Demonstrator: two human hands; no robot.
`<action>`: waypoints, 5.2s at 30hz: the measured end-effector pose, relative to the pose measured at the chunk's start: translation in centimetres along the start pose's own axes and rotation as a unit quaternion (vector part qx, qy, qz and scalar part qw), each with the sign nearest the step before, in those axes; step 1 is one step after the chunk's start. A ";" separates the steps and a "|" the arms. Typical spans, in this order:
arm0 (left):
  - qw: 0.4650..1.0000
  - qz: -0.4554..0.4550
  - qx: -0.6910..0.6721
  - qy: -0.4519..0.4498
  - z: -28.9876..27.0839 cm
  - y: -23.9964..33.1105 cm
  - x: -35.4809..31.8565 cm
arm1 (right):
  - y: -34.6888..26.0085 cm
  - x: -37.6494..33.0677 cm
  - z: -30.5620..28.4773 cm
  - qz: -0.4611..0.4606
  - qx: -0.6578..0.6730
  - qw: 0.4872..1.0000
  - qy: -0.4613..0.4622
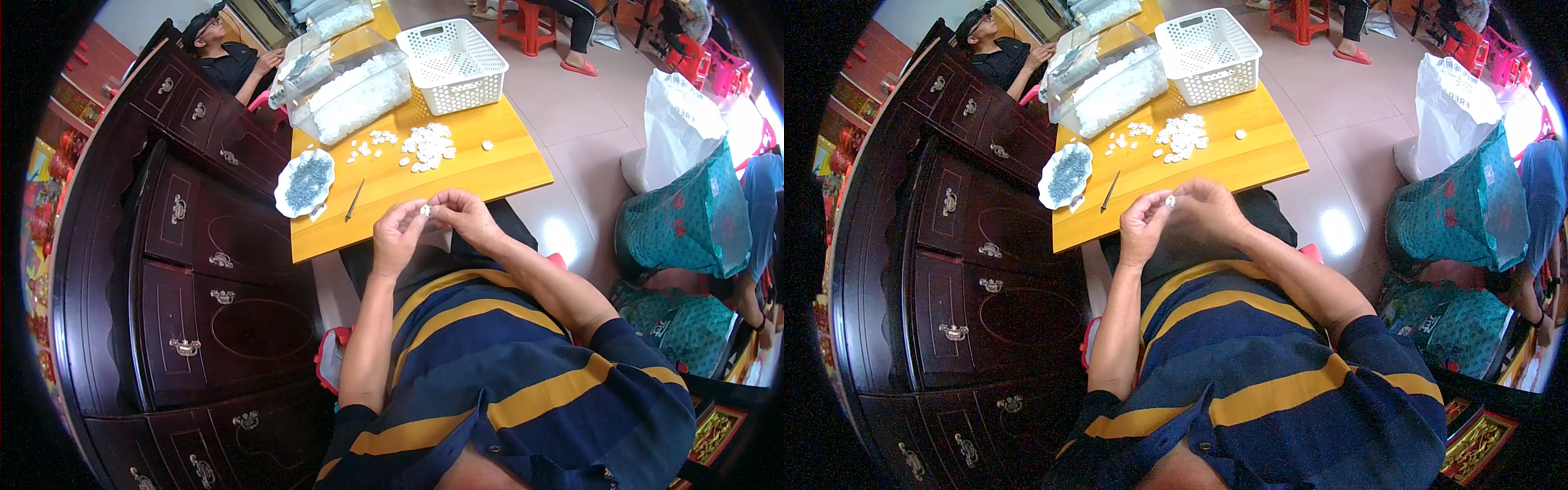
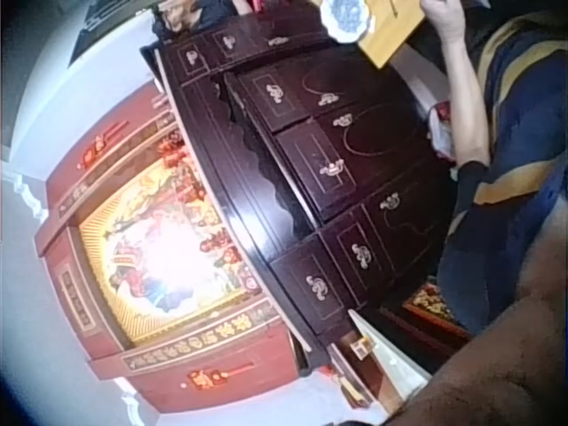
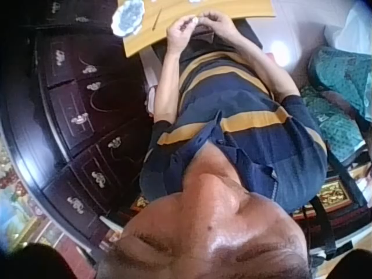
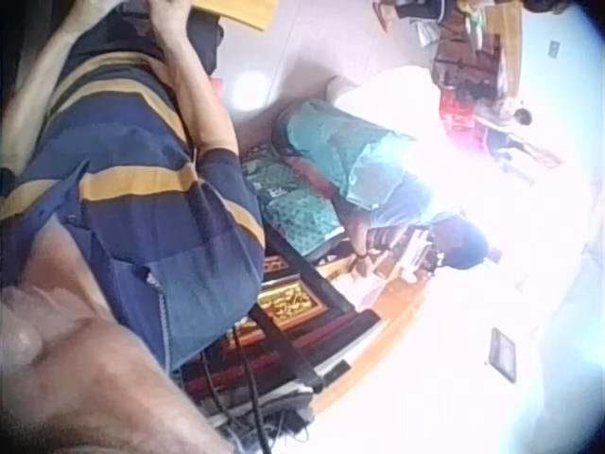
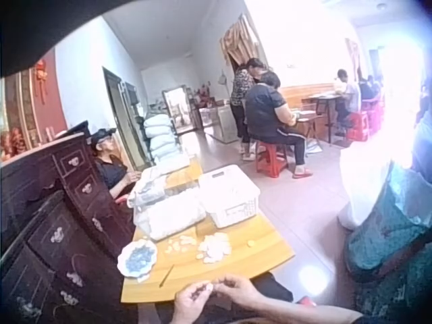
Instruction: Assembling small white plastic components by inserting metal pins into them.
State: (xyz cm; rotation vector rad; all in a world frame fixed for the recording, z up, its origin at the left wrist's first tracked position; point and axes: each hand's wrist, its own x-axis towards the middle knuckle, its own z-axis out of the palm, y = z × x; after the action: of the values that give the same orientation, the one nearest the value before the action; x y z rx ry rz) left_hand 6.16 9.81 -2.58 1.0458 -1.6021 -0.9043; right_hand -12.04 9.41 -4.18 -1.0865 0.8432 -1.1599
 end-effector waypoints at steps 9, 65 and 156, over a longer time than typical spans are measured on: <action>0.999 0.014 0.025 -0.046 -0.3 0.9 0.2 | 0.0 0.2 -0.5 0.040 -0.046 0.998 -0.026; 0.943 0.201 0.264 0.017 1.2 2.3 0.3 | 1.9 -0.2 1.4 0.052 0.122 0.989 0.071; 0.832 -0.082 0.534 -0.125 -3.0 -3.9 14.5 | -5.4 5.9 -10.1 -0.109 -0.545 0.791 0.257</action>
State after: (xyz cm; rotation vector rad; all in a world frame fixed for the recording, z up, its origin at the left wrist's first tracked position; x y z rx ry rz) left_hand 7.70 -5.33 -0.69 1.8956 -2.3349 -0.1545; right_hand -21.69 1.23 -1.79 -1.8586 2.0088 -1.1596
